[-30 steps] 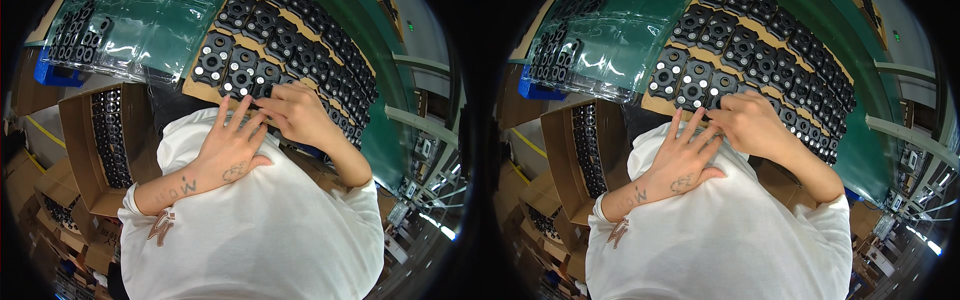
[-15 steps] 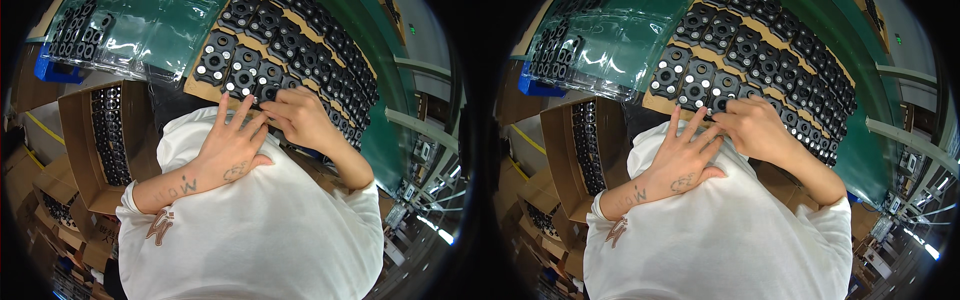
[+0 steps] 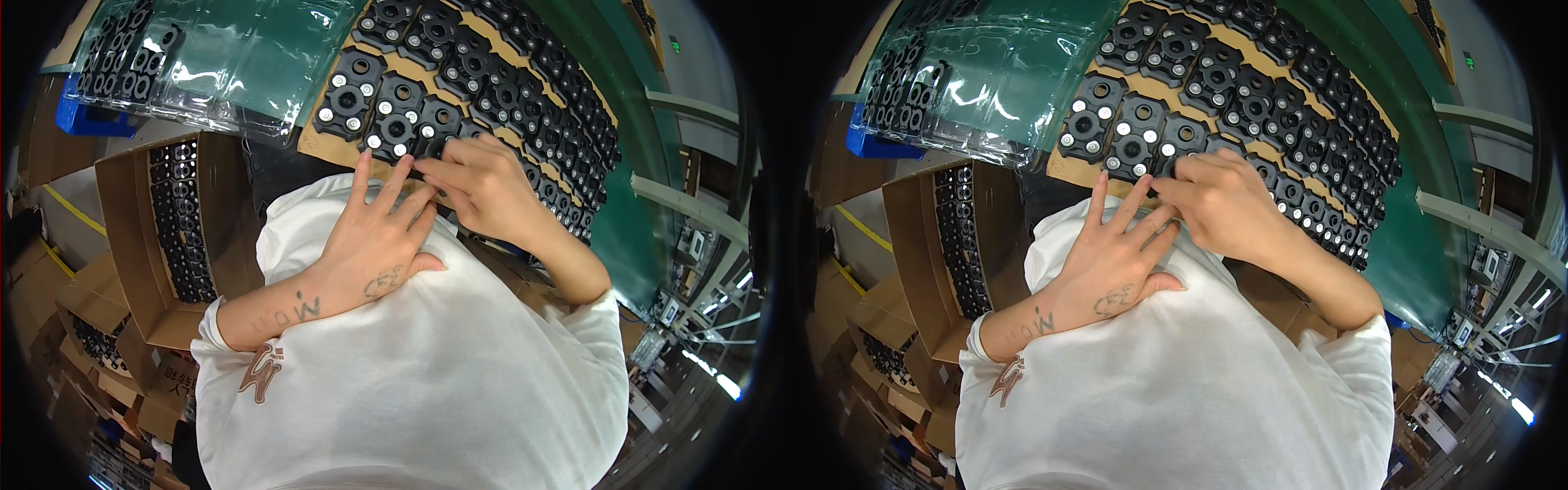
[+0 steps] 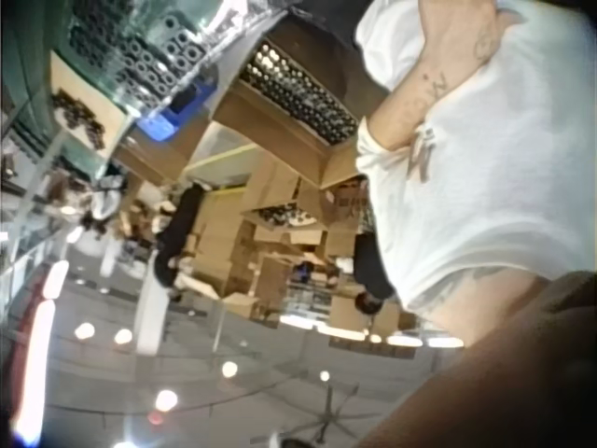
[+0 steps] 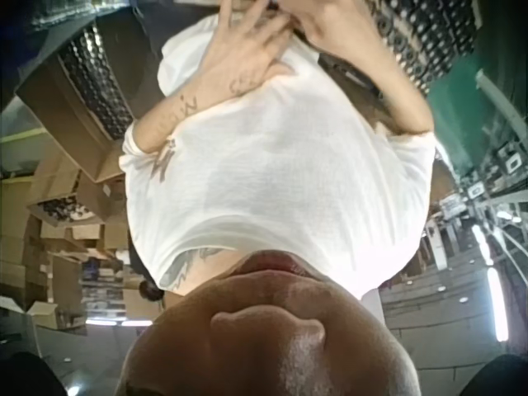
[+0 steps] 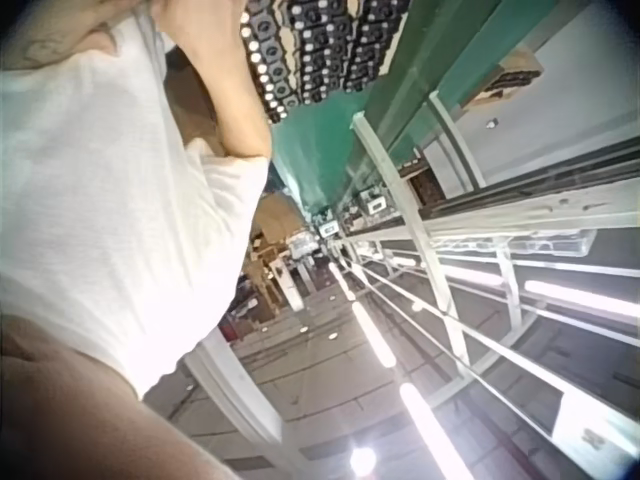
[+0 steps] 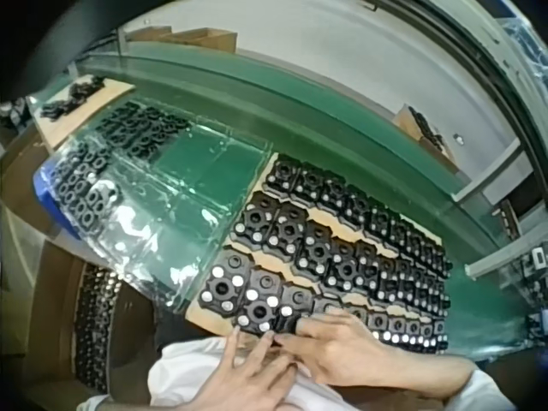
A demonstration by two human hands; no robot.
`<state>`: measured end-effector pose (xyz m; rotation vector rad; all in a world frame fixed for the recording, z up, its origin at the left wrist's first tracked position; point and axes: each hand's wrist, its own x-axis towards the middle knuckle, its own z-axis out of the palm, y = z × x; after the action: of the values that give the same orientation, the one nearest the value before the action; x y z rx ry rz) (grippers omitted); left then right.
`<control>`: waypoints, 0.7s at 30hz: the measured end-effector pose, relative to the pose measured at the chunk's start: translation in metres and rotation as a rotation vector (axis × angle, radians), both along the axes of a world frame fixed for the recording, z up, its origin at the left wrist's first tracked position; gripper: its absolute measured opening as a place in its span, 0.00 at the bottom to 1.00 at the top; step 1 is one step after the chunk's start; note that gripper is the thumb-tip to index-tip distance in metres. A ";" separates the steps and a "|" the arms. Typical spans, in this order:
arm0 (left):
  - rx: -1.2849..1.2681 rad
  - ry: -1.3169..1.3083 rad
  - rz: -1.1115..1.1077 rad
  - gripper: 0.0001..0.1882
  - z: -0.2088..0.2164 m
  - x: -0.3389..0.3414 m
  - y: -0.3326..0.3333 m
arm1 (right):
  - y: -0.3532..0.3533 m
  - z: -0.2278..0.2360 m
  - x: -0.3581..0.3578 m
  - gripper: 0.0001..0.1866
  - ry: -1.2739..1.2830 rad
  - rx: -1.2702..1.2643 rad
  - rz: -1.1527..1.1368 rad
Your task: The person puts a tray of assembled components into a cardboard box, retrieves a new tray of parts from the conveyor belt, and fits plastic caps onto the components by hand.
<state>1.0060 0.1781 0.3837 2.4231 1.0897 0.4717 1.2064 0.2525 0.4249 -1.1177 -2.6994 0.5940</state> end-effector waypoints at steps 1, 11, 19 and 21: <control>0.004 -0.012 0.004 0.35 -0.001 0.000 0.001 | 0.007 0.000 -0.002 0.09 -0.010 0.028 -0.008; 0.014 -0.048 0.031 0.35 -0.007 -0.002 -0.001 | 0.012 -0.001 0.013 0.03 -0.100 0.094 -0.100; 0.017 -0.044 0.028 0.36 -0.008 -0.002 -0.002 | 0.010 0.011 0.012 0.08 -0.143 -0.049 -0.008; 0.017 -0.043 0.026 0.36 -0.008 -0.001 -0.001 | 0.016 0.009 0.014 0.09 -0.121 -0.051 0.003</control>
<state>1.0047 0.1766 0.3762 2.4050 1.1050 0.5413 1.2206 0.2687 0.4340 -1.1999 -2.8022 0.6190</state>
